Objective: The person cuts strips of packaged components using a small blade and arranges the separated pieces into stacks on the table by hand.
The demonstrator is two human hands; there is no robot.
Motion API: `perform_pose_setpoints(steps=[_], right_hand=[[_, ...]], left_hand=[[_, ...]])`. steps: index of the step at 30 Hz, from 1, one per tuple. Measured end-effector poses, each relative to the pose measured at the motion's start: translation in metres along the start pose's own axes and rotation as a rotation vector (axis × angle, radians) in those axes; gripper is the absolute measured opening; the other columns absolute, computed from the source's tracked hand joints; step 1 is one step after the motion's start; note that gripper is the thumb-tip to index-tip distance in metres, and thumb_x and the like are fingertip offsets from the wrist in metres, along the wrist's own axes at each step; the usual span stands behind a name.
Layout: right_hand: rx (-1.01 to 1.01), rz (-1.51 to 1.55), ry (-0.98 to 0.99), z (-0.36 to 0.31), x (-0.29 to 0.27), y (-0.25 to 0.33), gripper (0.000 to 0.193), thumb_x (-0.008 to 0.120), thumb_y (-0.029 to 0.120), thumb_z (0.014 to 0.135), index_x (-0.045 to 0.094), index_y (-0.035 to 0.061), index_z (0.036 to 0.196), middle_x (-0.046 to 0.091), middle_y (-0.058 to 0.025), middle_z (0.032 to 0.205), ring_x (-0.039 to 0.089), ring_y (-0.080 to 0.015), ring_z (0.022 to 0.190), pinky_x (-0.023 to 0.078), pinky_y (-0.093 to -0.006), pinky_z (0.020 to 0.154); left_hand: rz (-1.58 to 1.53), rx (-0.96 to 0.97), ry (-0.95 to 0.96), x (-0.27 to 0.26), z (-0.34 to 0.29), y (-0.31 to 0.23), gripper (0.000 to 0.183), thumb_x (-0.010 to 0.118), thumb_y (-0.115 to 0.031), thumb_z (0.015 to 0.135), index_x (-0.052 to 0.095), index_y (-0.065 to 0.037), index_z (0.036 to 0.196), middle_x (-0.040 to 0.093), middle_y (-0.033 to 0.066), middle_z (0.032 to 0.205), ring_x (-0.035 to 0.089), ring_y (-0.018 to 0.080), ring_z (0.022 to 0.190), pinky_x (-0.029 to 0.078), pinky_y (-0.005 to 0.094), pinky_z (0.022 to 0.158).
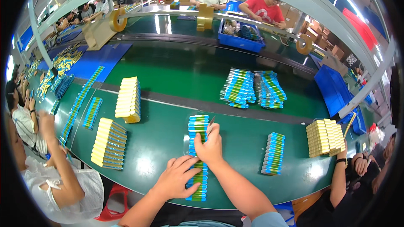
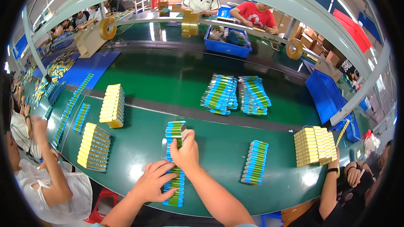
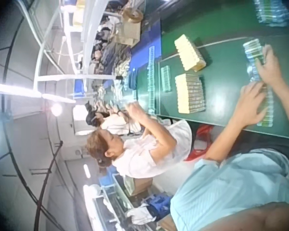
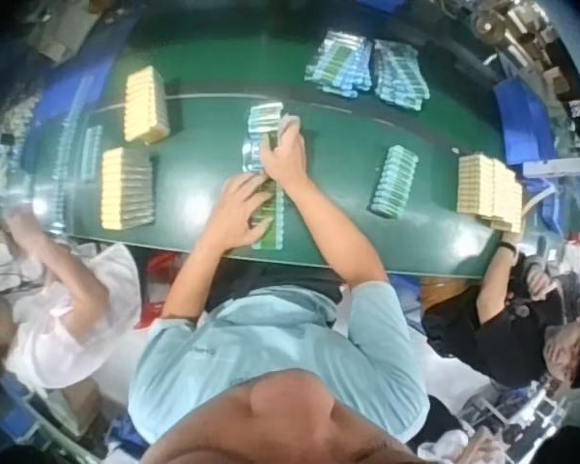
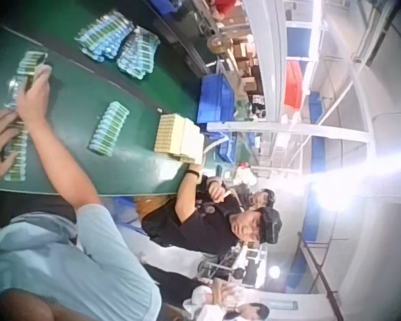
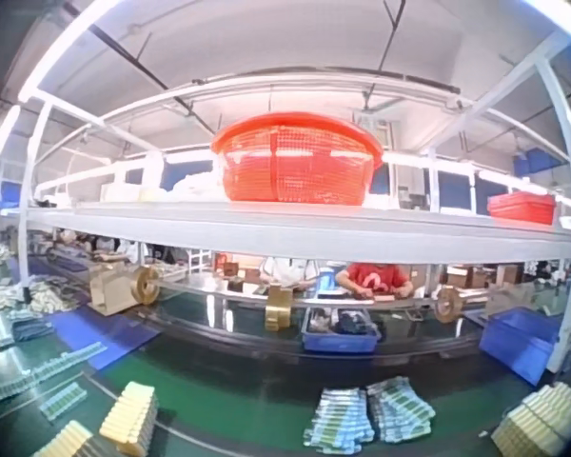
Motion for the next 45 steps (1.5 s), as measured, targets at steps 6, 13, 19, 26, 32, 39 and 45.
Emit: perform_pose_setpoints(steps=[6, 13, 19, 26, 32, 39, 45], right_hand=[[-0.09, 0.134, -0.11, -0.004, -0.007, -0.02, 0.036, 0.069, 0.007, 0.082, 0.039, 0.0047, 0.102, 0.06, -0.0132, 0.08, 0.061, -0.0278, 0.072, 0.05, -0.0387, 0.07], [0.028, 0.488, 0.094, -0.001, 0.005, -0.011, 0.044, 0.066, -0.005, 0.078, 0.031, 0.01, 0.099, 0.062, -0.0129, 0.096, 0.058, -0.0201, 0.082, 0.047, -0.0358, 0.081], [-0.203, -0.526, 0.036, 0.004, 0.016, 0.008, 0.042, 0.075, 0.014, 0.079, 0.051, 0.0029, 0.112, 0.061, -0.0144, 0.107, 0.054, -0.0367, 0.106, 0.038, -0.0486, 0.092], [-0.118, -0.199, -0.074, 0.005, -0.003, -0.012, 0.037, 0.073, 0.008, 0.083, 0.048, 0.0046, 0.111, 0.06, -0.0149, 0.105, 0.058, -0.0313, 0.099, 0.043, -0.0437, 0.091], [-0.238, 0.342, -0.204, 0.032, -0.077, 0.058, 0.038, 0.069, -0.001, 0.086, 0.034, 0.0112, 0.093, 0.061, -0.0121, 0.101, 0.058, -0.0195, 0.095, 0.046, -0.0362, 0.091], [-0.038, 0.332, -0.291, -0.004, -0.245, 0.041, 0.034, 0.069, 0.007, 0.092, 0.036, 0.009, 0.093, 0.06, -0.0125, 0.092, 0.057, -0.0161, 0.082, 0.049, -0.0325, 0.074], [0.568, -0.793, -0.025, -0.056, -0.291, -0.087, 0.039, 0.077, 0.018, 0.088, 0.039, 0.0094, 0.093, 0.054, -0.0056, 0.091, 0.049, -0.0117, 0.08, 0.044, -0.0308, 0.071]], left_hand=[[0.044, -0.017, 0.007, 0.003, 0.0, -0.002, 0.041, 0.077, -0.038, 0.073, 0.067, -0.011, 0.102, 0.057, 0.0129, 0.133, 0.05, 0.0341, 0.125, 0.037, 0.0472, 0.1], [0.011, -0.014, 0.026, -0.003, -0.016, -0.007, 0.038, 0.079, -0.037, 0.071, 0.062, -0.01, 0.091, 0.061, 0.0096, 0.123, 0.053, 0.0325, 0.116, 0.04, 0.0468, 0.096], [-0.057, 0.021, -0.089, -0.016, -0.039, -0.034, 0.027, 0.074, -0.023, 0.073, 0.061, -0.006, 0.09, 0.062, 0.0133, 0.111, 0.056, 0.0358, 0.107, 0.043, 0.0489, 0.089], [-0.124, 0.011, -0.08, -0.003, -0.056, -0.03, 0.033, 0.075, -0.025, 0.072, 0.059, -0.007, 0.095, 0.062, 0.0147, 0.112, 0.055, 0.0366, 0.1, 0.043, 0.0473, 0.087], [-0.184, -0.023, -0.051, 0.003, -0.054, -0.011, 0.032, 0.076, -0.029, 0.081, 0.066, -0.01, 0.105, 0.066, 0.007, 0.115, 0.06, 0.0272, 0.11, 0.044, 0.0401, 0.094], [-0.395, -0.091, -0.23, -0.015, -0.055, -0.005, 0.037, 0.076, -0.012, 0.085, 0.066, -0.007, 0.12, 0.07, 0.0095, 0.119, 0.067, 0.0261, 0.109, 0.049, 0.0379, 0.095], [-0.01, 0.001, 0.116, -0.026, 0.016, 0.007, 0.037, 0.074, -0.024, 0.087, 0.065, -0.005, 0.117, 0.066, 0.0111, 0.118, 0.062, 0.028, 0.111, 0.048, 0.04, 0.094]])
Point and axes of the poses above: each hand's wrist, its own z-axis towards the middle knuckle, its own x-axis out of the palm, y = z × x, the point moved 7 cm from there along z, towards the middle knuckle
